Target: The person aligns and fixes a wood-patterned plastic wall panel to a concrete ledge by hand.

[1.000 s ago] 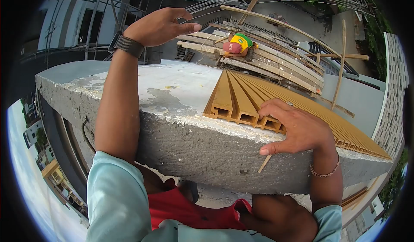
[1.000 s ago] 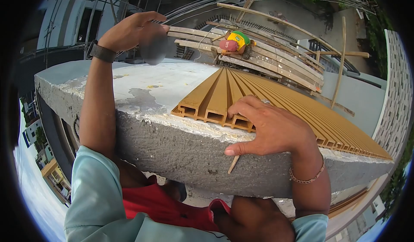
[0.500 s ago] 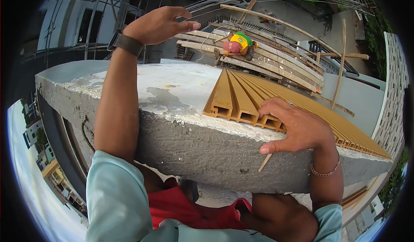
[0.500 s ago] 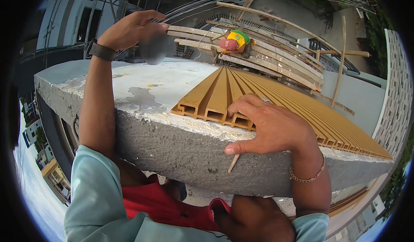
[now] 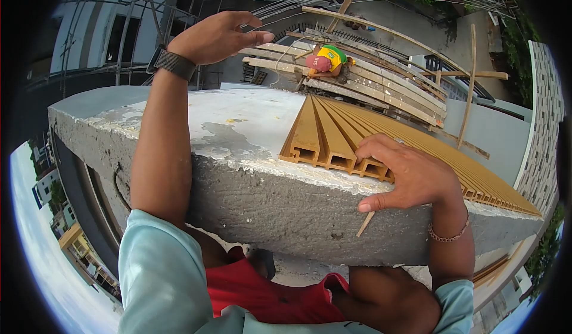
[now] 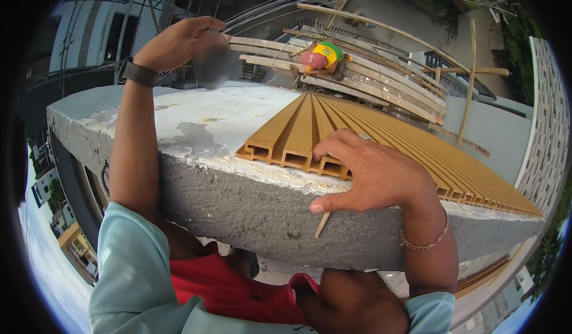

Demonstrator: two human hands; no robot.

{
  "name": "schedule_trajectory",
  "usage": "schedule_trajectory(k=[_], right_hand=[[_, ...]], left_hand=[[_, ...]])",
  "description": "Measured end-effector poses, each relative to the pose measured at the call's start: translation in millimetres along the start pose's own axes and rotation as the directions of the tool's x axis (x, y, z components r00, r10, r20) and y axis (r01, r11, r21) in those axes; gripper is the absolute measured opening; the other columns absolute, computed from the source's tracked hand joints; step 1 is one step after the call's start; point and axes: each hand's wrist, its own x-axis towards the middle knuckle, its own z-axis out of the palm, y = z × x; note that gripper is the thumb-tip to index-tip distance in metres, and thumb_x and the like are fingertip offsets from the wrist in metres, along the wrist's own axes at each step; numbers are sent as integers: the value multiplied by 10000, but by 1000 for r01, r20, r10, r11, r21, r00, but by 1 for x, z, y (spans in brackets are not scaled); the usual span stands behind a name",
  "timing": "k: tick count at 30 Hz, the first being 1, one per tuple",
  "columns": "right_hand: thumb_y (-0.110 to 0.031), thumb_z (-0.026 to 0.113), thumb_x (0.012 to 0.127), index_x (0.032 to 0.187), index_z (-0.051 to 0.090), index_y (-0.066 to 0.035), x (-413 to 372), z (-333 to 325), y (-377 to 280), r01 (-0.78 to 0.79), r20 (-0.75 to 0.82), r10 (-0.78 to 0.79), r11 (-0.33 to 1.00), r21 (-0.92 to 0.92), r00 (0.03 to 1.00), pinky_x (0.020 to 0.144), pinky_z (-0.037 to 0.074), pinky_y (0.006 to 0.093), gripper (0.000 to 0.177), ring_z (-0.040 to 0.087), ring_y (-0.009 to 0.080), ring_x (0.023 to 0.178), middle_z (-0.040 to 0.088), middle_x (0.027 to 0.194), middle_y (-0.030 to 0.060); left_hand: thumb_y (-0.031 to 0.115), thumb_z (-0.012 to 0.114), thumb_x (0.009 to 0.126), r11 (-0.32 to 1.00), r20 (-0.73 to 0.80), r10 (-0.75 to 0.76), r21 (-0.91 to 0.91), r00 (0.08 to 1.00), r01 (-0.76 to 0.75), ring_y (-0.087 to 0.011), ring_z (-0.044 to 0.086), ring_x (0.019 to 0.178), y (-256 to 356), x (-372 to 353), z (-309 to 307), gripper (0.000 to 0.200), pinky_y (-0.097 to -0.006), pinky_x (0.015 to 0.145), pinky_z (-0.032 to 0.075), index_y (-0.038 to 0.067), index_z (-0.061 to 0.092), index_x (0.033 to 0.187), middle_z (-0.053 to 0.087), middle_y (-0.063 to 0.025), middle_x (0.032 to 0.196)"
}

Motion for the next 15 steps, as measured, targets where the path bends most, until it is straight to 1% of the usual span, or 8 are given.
schedule_trajectory(k=[7, 11, 13, 15], right_hand=[[-663, 719, 687, 1220, 525, -69, 0, 2, 2, 12, -12, -13, 1000, -10, 1000, 912, 472, 438, 821, 558, 371, 1109, 514, 1225, 150], [-663, 718, 688, 1221, 524, -66, 0, 1, 1, 13, -8, -13, 1000, -15, 1000, 908, 474, 438, 823, 560, 370, 1105, 514, 1224, 151], [-664, 715, 690, 1220, 524, -65, 0, 0, 1, 2, 6, -2, 1000, -8, 1000, 906, 475, 439, 823, 563, 368, 1102, 515, 1222, 152], [-665, 714, 691, 1219, 524, -65, 0, 0, 1, 3, 5, -3, 1000, -7, 1000, 905, 475, 439, 821, 564, 368, 1101, 515, 1220, 151]], left_hand=[[606, 606, 842, 1000, -15, 30, 2, 999, -30, -291, 702, 814, -1, -1, 1, 678, -399, 665, 562, 3, 649, 1147, 692, -215, 874], [606, 607, 841, 1000, -26, 21, 10, 999, -21, -296, 702, 821, 0, -1, 1, 674, -402, 669, 562, 6, 652, 1144, 693, -214, 882], [610, 604, 840, 1000, -4, 1, 9, 1000, -1, -297, 701, 823, 1, -1, 1, 676, -400, 678, 563, 7, 655, 1141, 690, -219, 890], [613, 602, 840, 1000, -8, 15, 12, 1000, -15, -300, 701, 824, 1, -1, 0, 680, -401, 680, 563, 5, 655, 1140, 689, -223, 891]])
